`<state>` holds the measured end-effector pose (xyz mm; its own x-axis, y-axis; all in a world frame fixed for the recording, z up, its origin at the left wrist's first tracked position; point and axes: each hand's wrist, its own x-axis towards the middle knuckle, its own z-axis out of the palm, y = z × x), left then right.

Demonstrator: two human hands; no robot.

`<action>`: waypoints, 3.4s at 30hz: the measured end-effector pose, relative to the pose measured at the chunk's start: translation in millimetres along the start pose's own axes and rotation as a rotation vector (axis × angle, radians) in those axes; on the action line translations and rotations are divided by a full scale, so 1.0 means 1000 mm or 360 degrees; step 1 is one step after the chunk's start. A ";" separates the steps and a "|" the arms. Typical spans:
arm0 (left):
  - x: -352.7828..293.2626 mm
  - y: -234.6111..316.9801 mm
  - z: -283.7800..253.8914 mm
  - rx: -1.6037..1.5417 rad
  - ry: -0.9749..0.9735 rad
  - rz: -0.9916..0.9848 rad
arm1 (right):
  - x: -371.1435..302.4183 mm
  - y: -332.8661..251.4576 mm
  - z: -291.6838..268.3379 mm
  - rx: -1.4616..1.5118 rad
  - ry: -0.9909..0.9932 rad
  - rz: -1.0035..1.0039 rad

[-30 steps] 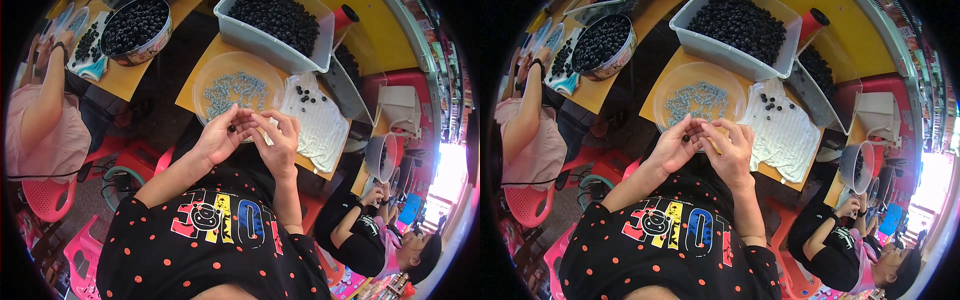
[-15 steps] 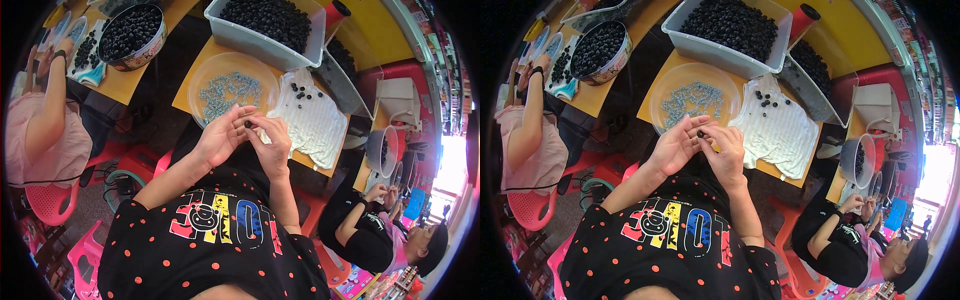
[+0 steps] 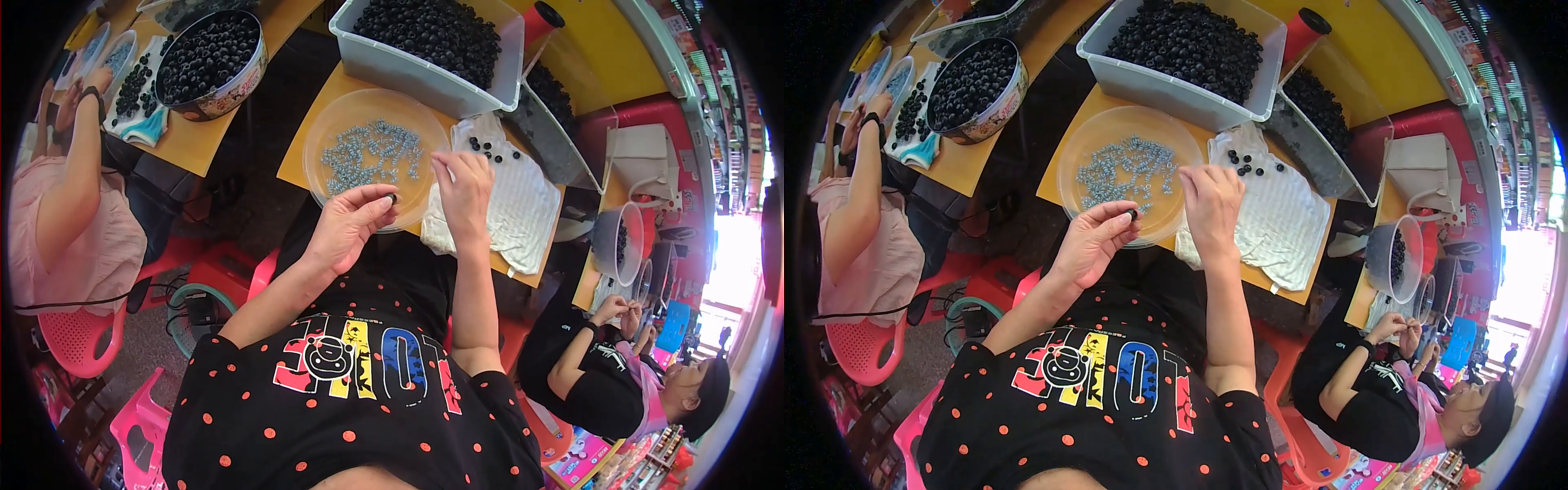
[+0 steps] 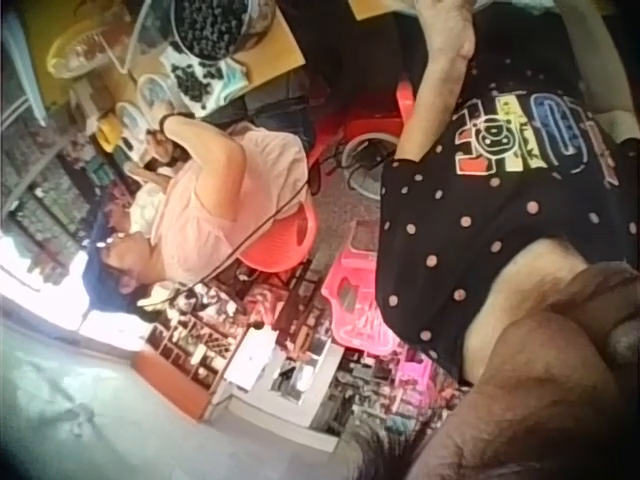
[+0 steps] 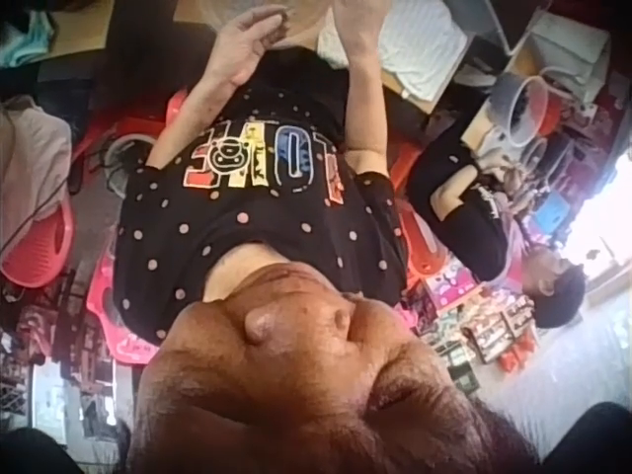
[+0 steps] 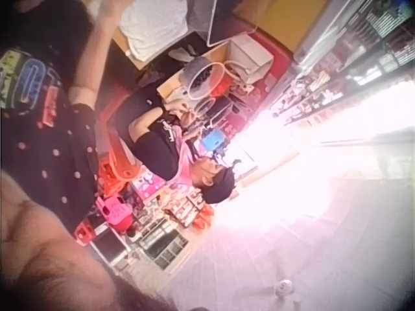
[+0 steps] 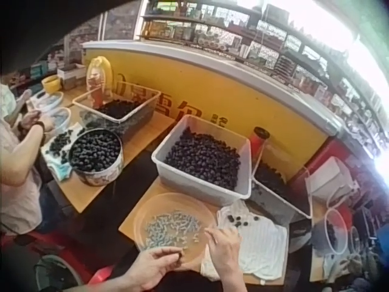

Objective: The person assembles small components by picking black caps and small inserts from containers and fitting the inserts into the caps by hand.

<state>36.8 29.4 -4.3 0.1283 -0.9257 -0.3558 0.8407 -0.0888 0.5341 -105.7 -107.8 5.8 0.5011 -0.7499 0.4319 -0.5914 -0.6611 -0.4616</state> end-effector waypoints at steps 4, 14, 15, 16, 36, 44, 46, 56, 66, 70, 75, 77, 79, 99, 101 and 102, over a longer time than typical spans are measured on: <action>0.000 0.003 -0.003 -0.0046 0.0019 -0.0026 | 0.015 0.013 0.025 -0.0414 -0.0047 -0.0206; 0.005 0.005 -0.013 -0.0063 0.0038 -0.0017 | 0.016 0.011 0.032 -0.0235 -0.0014 -0.0158; 0.006 0.007 -0.012 -0.0083 0.0051 -0.0019 | 0.018 0.001 0.023 -0.0228 -0.0020 -0.0166; 0.007 0.008 -0.011 -0.0102 0.0063 -0.0021 | 0.018 -0.010 0.011 0.0253 -0.0102 0.0130; 0.014 -0.009 0.021 0.0083 -0.0046 0.0123 | -0.042 -0.050 -0.025 0.0165 0.0207 -0.0138; 0.011 -0.019 0.024 0.0055 -0.0072 -0.0145 | -0.043 0.012 -0.039 0.0602 0.0226 0.0529; 0.012 -0.018 0.026 -0.0073 -0.0108 -0.0280 | -0.038 0.051 -0.037 0.0520 0.0274 0.0703; 0.021 -0.016 0.036 -0.0029 -0.0108 -0.0372 | -0.040 0.102 -0.014 0.0094 0.0223 0.0462; 0.034 -0.021 0.044 0.0094 -0.0211 -0.0288 | -0.061 0.005 -0.051 0.1621 0.0253 0.0763; 0.035 -0.025 0.043 0.0103 -0.0232 -0.0289 | -0.061 -0.011 -0.053 0.1533 0.0251 0.0649; 0.031 -0.025 0.044 0.0093 -0.0240 -0.0258 | -0.056 -0.020 -0.055 0.0987 0.0213 0.0412; 0.030 -0.025 0.046 0.0087 -0.0255 -0.0246 | -0.056 -0.021 -0.055 0.0841 0.0265 0.0321; 0.029 -0.026 0.049 0.0120 -0.0235 -0.0219 | -0.057 -0.023 -0.057 0.0755 0.0285 0.0283; 0.036 -0.017 0.033 0.0240 -0.0623 -0.0589 | -0.078 -0.002 -0.047 0.1560 -0.0188 0.0513; 0.035 -0.019 0.034 0.0234 -0.0649 -0.0633 | -0.081 -0.005 -0.048 0.1480 -0.0196 0.0399; 0.033 -0.019 0.038 0.0244 -0.0590 -0.0659 | -0.080 -0.009 -0.049 0.1416 -0.0137 0.0345</action>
<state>5.5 -13.1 3.3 -0.4116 -0.8669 -0.2813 0.6921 -0.4981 0.5224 -172.0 -40.9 13.5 0.5024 -0.8352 0.2238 0.0086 -0.2540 -0.9672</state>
